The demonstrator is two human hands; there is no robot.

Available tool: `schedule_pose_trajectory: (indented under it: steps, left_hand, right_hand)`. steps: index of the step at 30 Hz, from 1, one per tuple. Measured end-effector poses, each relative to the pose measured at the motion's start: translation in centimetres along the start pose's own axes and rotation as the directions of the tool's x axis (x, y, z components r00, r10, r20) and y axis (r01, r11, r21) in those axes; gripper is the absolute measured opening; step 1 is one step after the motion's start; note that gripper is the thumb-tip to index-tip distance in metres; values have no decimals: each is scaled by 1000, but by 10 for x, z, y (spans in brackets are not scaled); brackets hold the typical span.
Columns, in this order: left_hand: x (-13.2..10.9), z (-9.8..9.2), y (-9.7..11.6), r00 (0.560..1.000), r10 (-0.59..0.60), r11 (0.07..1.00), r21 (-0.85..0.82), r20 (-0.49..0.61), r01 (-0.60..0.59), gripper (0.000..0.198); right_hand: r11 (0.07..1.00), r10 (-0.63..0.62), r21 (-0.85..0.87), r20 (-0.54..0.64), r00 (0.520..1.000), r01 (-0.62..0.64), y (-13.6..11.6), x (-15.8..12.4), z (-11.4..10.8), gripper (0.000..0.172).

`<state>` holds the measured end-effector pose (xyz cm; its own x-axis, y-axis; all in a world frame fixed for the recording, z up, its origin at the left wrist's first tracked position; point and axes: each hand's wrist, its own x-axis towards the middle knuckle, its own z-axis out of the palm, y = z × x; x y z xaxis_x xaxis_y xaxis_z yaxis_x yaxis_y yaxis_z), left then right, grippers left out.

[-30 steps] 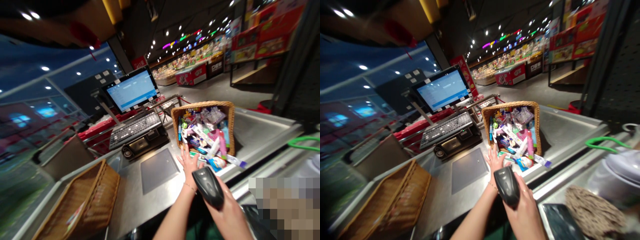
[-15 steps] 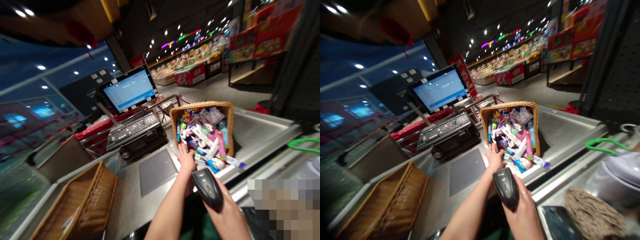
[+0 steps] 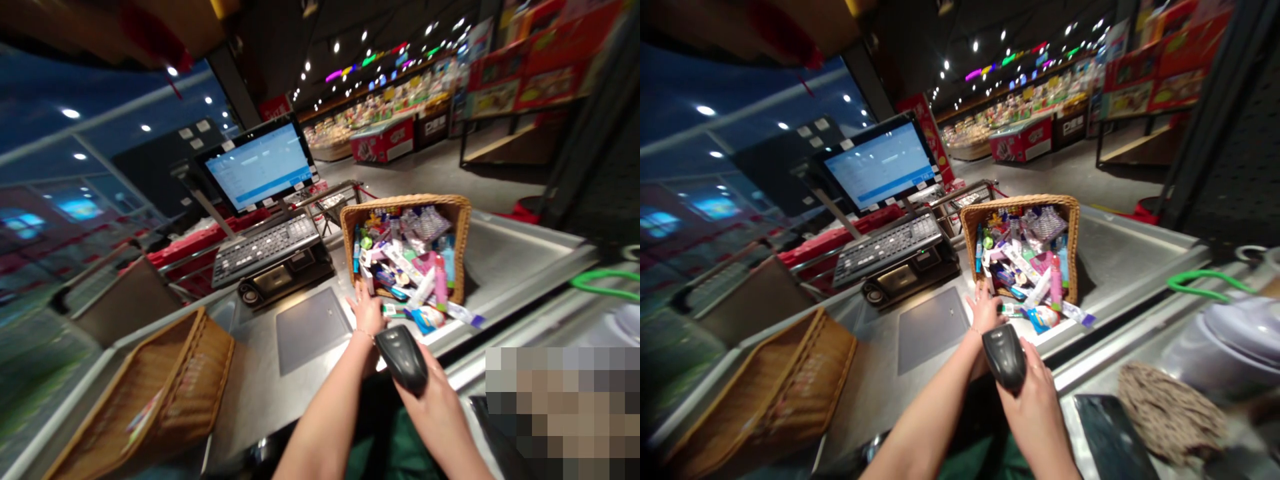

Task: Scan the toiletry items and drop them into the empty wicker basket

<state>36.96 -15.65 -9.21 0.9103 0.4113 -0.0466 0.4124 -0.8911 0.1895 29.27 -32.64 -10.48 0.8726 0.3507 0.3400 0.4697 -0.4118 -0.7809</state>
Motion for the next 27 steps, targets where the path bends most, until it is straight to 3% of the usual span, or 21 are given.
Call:
schedule_pose_trajectory:
  steps: [10,16,27]
  left_hand:
    - [-13,1,-19,998,65,997,-31,-23,-65,30]
    - [-30,-2,-41,993,58,997,-45,-100,-63,29]
    - [-59,-23,-95,964,33,999,-26,-263,-42,26]
  right_hand:
    - [999,-46,-4,11,999,46,-15,2,-10,48]
    - [999,-45,17,21,999,45,-17,-5,-2,50]
    - [995,-53,94,132,990,40,-26,-11,21,55]
